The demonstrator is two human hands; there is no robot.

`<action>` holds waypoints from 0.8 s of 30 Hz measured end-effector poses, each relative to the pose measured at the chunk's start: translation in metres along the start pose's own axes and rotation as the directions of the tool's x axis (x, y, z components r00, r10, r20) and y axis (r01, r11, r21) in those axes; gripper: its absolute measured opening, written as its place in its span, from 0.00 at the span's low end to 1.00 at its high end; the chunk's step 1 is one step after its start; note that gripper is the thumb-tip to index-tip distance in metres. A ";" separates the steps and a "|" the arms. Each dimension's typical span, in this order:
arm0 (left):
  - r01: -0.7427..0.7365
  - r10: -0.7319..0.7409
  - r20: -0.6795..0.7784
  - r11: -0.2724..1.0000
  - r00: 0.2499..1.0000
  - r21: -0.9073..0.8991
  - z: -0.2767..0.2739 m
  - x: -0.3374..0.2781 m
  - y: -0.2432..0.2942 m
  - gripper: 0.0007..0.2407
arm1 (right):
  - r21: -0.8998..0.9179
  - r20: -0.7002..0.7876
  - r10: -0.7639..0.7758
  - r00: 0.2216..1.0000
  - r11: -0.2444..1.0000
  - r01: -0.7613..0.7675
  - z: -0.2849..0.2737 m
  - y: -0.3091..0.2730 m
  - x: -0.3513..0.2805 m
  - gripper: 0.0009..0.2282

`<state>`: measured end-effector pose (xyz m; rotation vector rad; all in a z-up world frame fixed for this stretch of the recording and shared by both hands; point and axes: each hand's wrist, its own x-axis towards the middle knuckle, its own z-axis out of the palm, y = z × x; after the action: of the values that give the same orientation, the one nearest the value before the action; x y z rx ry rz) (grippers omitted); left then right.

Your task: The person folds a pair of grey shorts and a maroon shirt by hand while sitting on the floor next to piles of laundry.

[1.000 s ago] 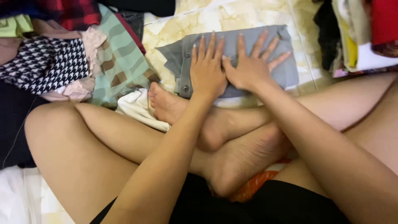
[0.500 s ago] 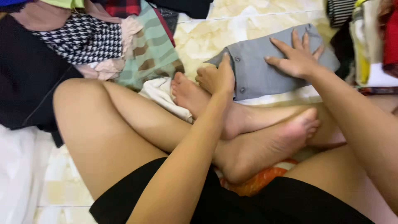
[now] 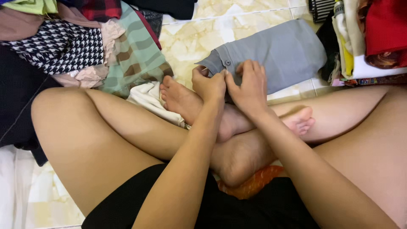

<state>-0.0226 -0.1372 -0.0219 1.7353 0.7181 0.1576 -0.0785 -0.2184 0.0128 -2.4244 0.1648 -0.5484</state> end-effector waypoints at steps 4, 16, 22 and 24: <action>-0.177 0.176 0.056 0.984 0.983 0.021 -0.013 -0.007 0.011 0.15 | -0.238 0.054 -0.078 0.995 0.967 0.089 -0.003 -0.008 -0.005 0.14; -0.225 0.224 0.164 0.974 0.961 -0.015 -0.003 -0.004 0.009 0.16 | -0.336 0.033 0.091 0.995 0.939 -0.075 -0.015 -0.014 -0.001 0.17; -0.583 0.576 0.199 0.812 0.793 -0.029 -0.020 -0.016 0.018 0.21 | -0.388 0.041 0.134 0.990 0.916 -0.107 -0.012 -0.007 0.005 0.18; -0.577 0.570 0.193 0.816 0.799 -0.022 -0.019 -0.014 0.015 0.24 | -0.380 0.067 0.183 0.981 0.914 -0.144 -0.015 -0.009 0.007 0.23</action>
<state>-0.0368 -0.1313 0.0014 1.9322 0.0282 0.3901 -0.0788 -0.2216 0.0310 -2.7665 0.4635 -0.3385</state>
